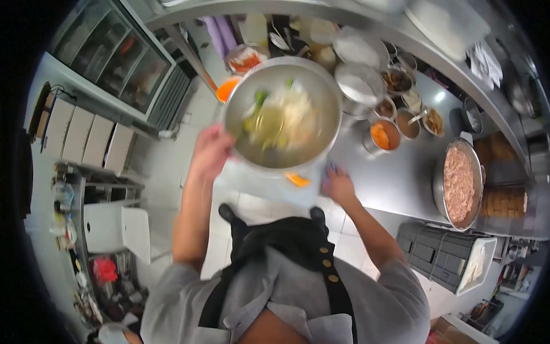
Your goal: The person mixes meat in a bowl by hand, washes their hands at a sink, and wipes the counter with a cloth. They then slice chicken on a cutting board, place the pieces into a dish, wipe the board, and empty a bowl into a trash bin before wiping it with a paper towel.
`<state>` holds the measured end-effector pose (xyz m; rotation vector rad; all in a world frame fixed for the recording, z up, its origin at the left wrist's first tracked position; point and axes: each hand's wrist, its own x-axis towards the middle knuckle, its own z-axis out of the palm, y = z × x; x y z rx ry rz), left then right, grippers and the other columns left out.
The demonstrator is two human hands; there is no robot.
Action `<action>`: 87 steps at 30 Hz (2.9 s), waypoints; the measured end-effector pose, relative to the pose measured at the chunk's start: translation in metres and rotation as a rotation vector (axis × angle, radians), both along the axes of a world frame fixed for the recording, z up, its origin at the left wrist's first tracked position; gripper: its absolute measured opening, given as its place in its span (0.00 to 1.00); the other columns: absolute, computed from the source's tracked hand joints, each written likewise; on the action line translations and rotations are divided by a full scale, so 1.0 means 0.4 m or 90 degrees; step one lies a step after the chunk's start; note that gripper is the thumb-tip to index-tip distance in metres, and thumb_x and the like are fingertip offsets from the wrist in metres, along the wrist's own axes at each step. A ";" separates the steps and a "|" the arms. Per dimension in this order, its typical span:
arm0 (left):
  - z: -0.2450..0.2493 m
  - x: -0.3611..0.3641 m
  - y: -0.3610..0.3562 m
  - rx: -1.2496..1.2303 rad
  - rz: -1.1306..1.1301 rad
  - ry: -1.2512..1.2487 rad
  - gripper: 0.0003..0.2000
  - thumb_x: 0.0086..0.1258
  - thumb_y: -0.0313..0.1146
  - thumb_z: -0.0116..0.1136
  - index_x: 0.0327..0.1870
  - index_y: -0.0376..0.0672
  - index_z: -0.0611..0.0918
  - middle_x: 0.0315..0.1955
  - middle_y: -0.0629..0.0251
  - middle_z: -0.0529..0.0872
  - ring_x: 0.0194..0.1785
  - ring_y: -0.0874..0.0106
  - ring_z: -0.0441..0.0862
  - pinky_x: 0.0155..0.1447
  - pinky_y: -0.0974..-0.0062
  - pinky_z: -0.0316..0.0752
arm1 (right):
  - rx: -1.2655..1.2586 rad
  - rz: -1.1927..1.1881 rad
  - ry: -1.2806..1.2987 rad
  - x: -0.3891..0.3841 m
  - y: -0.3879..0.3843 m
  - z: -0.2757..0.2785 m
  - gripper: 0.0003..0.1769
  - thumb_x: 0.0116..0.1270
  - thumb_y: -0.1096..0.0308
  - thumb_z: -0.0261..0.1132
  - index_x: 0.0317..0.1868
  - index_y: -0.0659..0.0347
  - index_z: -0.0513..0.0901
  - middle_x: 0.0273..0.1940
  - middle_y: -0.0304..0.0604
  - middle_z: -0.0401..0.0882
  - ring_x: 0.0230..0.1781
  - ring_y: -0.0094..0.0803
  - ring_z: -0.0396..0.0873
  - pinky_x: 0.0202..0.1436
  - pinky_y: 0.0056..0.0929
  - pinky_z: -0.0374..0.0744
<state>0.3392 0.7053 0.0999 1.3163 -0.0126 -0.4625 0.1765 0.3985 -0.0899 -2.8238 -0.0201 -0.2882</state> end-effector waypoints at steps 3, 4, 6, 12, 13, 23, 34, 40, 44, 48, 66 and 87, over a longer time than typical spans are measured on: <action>-0.059 -0.014 0.321 0.046 0.080 -0.042 0.03 0.55 0.21 0.59 0.27 0.40 0.78 0.21 0.75 0.74 0.22 0.83 0.68 0.24 0.83 0.62 | 0.122 -0.189 0.210 -0.092 0.034 0.068 0.30 0.44 0.56 0.70 0.50 0.56 0.79 0.41 0.53 0.80 0.47 0.49 0.78 0.52 0.41 0.75; -0.040 -0.008 0.421 0.112 0.053 -0.011 0.03 0.55 0.22 0.60 0.28 0.40 0.79 0.21 0.76 0.74 0.23 0.84 0.67 0.25 0.84 0.60 | 0.150 -0.338 0.274 -0.087 0.032 0.101 0.31 0.43 0.56 0.71 0.50 0.55 0.79 0.41 0.53 0.80 0.46 0.49 0.78 0.52 0.41 0.76; -0.094 0.018 0.594 0.080 0.065 -0.002 0.05 0.54 0.21 0.59 0.25 0.41 0.77 0.19 0.75 0.74 0.22 0.83 0.68 0.24 0.83 0.62 | -0.189 -0.250 0.165 -0.034 0.009 0.131 0.34 0.38 0.57 0.73 0.50 0.56 0.79 0.40 0.54 0.80 0.45 0.48 0.79 0.51 0.38 0.77; -0.127 0.177 0.880 0.092 0.081 0.083 0.04 0.54 0.18 0.50 0.22 0.37 0.71 0.18 0.64 0.75 0.17 0.73 0.74 0.17 0.69 0.78 | 0.087 -0.400 -0.351 0.238 0.307 0.865 0.08 0.52 0.74 0.66 0.35 0.63 0.82 0.34 0.47 0.81 0.34 0.38 0.80 0.37 0.34 0.76; -0.144 0.205 0.906 0.095 0.094 0.086 0.04 0.54 0.18 0.49 0.22 0.37 0.70 0.18 0.63 0.75 0.16 0.71 0.75 0.16 0.68 0.79 | -0.005 -0.378 -0.466 0.289 0.376 0.959 0.08 0.52 0.75 0.66 0.34 0.63 0.82 0.33 0.46 0.81 0.32 0.38 0.79 0.36 0.33 0.76; -0.138 0.407 0.978 0.064 0.160 0.076 0.06 0.54 0.17 0.49 0.22 0.38 0.68 0.19 0.57 0.76 0.14 0.69 0.76 0.15 0.67 0.80 | -0.351 -0.401 -0.700 0.658 0.424 1.163 0.07 0.52 0.68 0.68 0.33 0.54 0.84 0.33 0.39 0.80 0.43 0.36 0.76 0.40 0.36 0.78; -0.237 0.754 1.120 0.063 -0.025 0.099 0.06 0.56 0.19 0.49 0.23 0.40 0.68 0.19 0.61 0.75 0.16 0.68 0.76 0.17 0.66 0.80 | -0.151 -0.625 -0.787 0.690 0.420 1.163 0.10 0.53 0.63 0.66 0.32 0.59 0.85 0.35 0.49 0.80 0.36 0.42 0.79 0.44 0.36 0.76; -0.248 0.972 1.071 0.071 -0.135 0.094 0.05 0.57 0.22 0.50 0.22 0.41 0.70 0.20 0.62 0.75 0.18 0.69 0.76 0.19 0.67 0.79 | -0.001 -0.493 -1.068 0.680 0.374 1.126 0.11 0.56 0.71 0.66 0.40 0.65 0.80 0.39 0.44 0.82 0.39 0.31 0.79 0.46 0.30 0.77; -0.260 1.115 0.964 0.027 -0.198 0.087 0.02 0.58 0.21 0.52 0.32 0.36 0.75 0.25 0.57 0.80 0.21 0.65 0.80 0.20 0.67 0.81 | -0.018 -0.164 -1.225 0.595 0.371 1.136 0.17 0.58 0.76 0.64 0.47 0.63 0.70 0.50 0.48 0.76 0.44 0.32 0.78 0.49 0.31 0.79; -0.253 1.254 0.840 -0.053 -0.238 0.052 0.03 0.60 0.23 0.54 0.33 0.37 0.79 0.27 0.62 0.82 0.25 0.73 0.81 0.22 0.73 0.79 | 0.054 -0.266 -1.045 0.814 0.781 1.089 0.14 0.58 0.73 0.64 0.42 0.61 0.69 0.41 0.49 0.77 0.36 0.32 0.77 0.45 0.31 0.79; -0.257 1.828 0.766 -0.016 0.342 0.117 0.06 0.50 0.23 0.56 0.28 0.30 0.78 0.23 0.51 0.80 0.18 0.61 0.81 0.14 0.67 0.79 | 0.580 1.208 0.825 2.167 1.287 0.557 0.14 0.61 0.71 0.59 0.46 0.70 0.75 0.44 0.55 0.78 0.41 0.37 0.79 0.47 0.32 0.76; -0.228 2.913 0.745 -0.044 0.337 0.083 0.04 0.65 0.26 0.57 0.37 0.39 0.76 0.27 0.63 0.77 0.28 0.67 0.81 0.25 0.66 0.83 | 0.513 0.145 0.355 3.723 0.813 0.217 0.33 0.53 0.73 0.60 0.61 0.74 0.66 0.53 0.53 0.75 0.53 0.37 0.73 0.56 0.29 0.71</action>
